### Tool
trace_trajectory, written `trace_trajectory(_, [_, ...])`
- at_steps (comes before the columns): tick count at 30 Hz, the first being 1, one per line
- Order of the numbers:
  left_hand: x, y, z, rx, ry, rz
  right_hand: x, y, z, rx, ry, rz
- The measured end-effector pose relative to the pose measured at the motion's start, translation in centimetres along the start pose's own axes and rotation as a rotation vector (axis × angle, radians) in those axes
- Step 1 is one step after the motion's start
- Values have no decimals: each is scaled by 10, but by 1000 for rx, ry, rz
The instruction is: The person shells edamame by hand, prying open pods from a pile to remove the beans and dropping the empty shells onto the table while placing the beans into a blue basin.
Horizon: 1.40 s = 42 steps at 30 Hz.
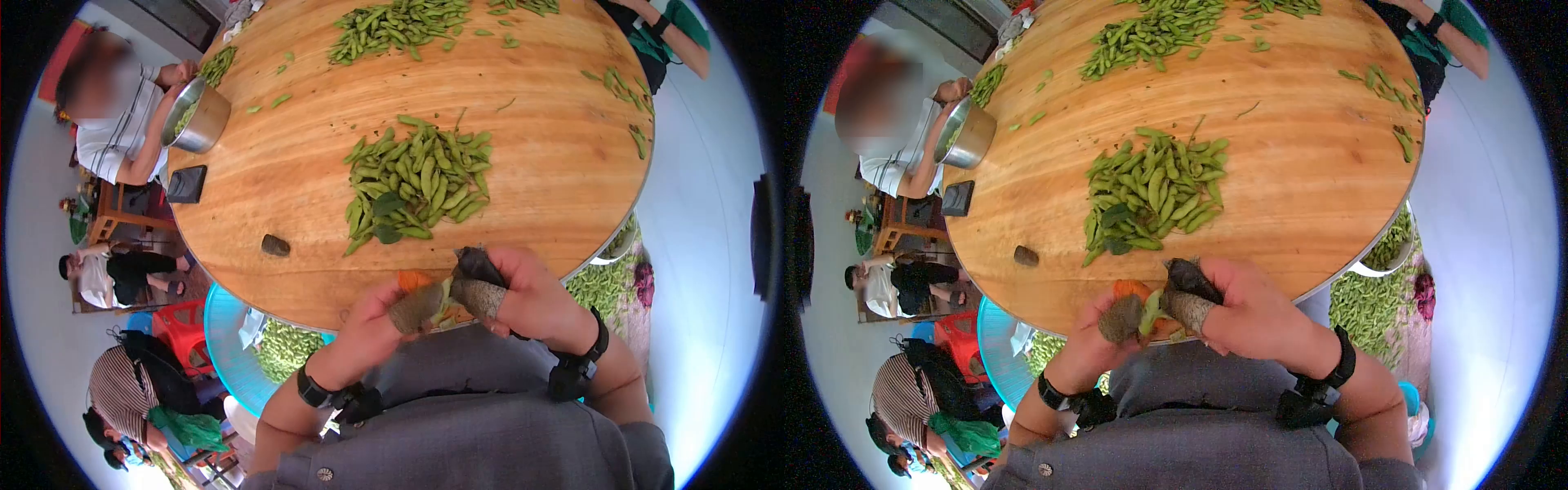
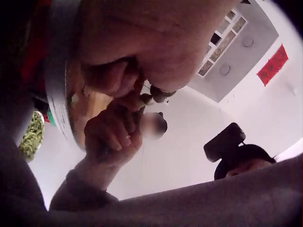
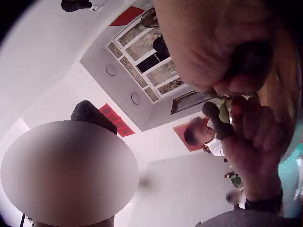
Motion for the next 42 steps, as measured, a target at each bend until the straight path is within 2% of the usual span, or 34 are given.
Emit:
trace_trajectory(1, [3, 5, -2, 162, 8, 95, 0, 1, 0, -9, -5, 2])
trace_trajectory(3, [5, 7, 0, 238, -30, 170, 2, 0, 1, -141, 15, -22])
trace_trajectory(5, [6, 15, 3, 315, -68, 246, 4, 5, -2, -156, 29, -56])
trace_trajectory(7, [5, 11, 4, 287, -58, 24, 4, 4, -3, -168, 46, -89])
trace_trajectory(8, [5, 13, 6, 284, -54, 30, 3, 2, -4, -202, 72, -106])
trace_trajectory(10, [2, 6, 3, 27, 59, -129, 2, -2, -5, -240, 96, -124])
trace_trajectory(11, [1, 4, 1, 25, 61, -124, 1, -3, -3, -229, 64, -82])
trace_trajectory(12, [1, 1, 1, -110, 24, -99, 1, -2, -2, -216, 32, -40])
trace_trajectory(13, [1, 2, 4, -245, -14, -73, 1, -2, -2, -220, 32, -40])
trace_trajectory(14, [1, 3, 5, -247, -13, -69, -1, -3, -1, -273, 17, -84])
trace_trajectory(16, [5, 10, -2, 117, 37, -22, -1, 0, -2, -330, 1, -126])
trace_trajectory(17, [5, 10, -1, 114, 38, -20, -5, -7, -1, -538, 56, -342])
trace_trajectory(18, [6, 17, 0, 341, -3, 82, -13, -13, 5, -742, 110, -559])
trace_trajectory(19, [7, 24, 3, 567, -43, 184, -14, -14, 6, -746, 107, -557])
trace_trajectory(20, [7, 18, 0, 562, -37, 187, -12, -15, -4, -567, 188, -446])
trace_trajectory(21, [7, 13, 2, 621, -122, 282, -11, -13, -14, -390, 264, -334])
trace_trajectory(22, [6, 11, 7, 681, -207, 378, -13, -16, -12, -397, 258, -332])
trace_trajectory(24, [8, 6, 7, 637, -236, 361, -6, -2, -11, -120, 145, -17])
trace_trajectory(28, [8, 4, 10, 454, -248, 320, -4, -4, 0, -70, 102, -23])
trace_trajectory(32, [8, 2, 8, 492, -194, 310, 0, -4, 0, -119, 118, -106])
trace_trajectory(34, [8, -3, 7, 301, -87, 95, 2, -3, -1, -117, 140, -109])
trace_trajectory(36, [10, 2, 11, 269, -81, 49, 4, -2, 2, 77, 57, -93])
trace_trajectory(40, [9, -2, 10, 99, -34, -40, 2, -4, 4, 144, 111, -50])
trace_trajectory(42, [9, -2, 9, 4, -59, -58, 3, -5, 2, 145, 126, -106])
Point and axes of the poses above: each hand's wrist, its own x-axis towards the middle knuckle, its own z-axis out of the palm, y = z × x, the point moved 7 cm from there along x, towards the middle knuckle, and after that the axes turned 14 degrees about z, right-handed, at the moved point
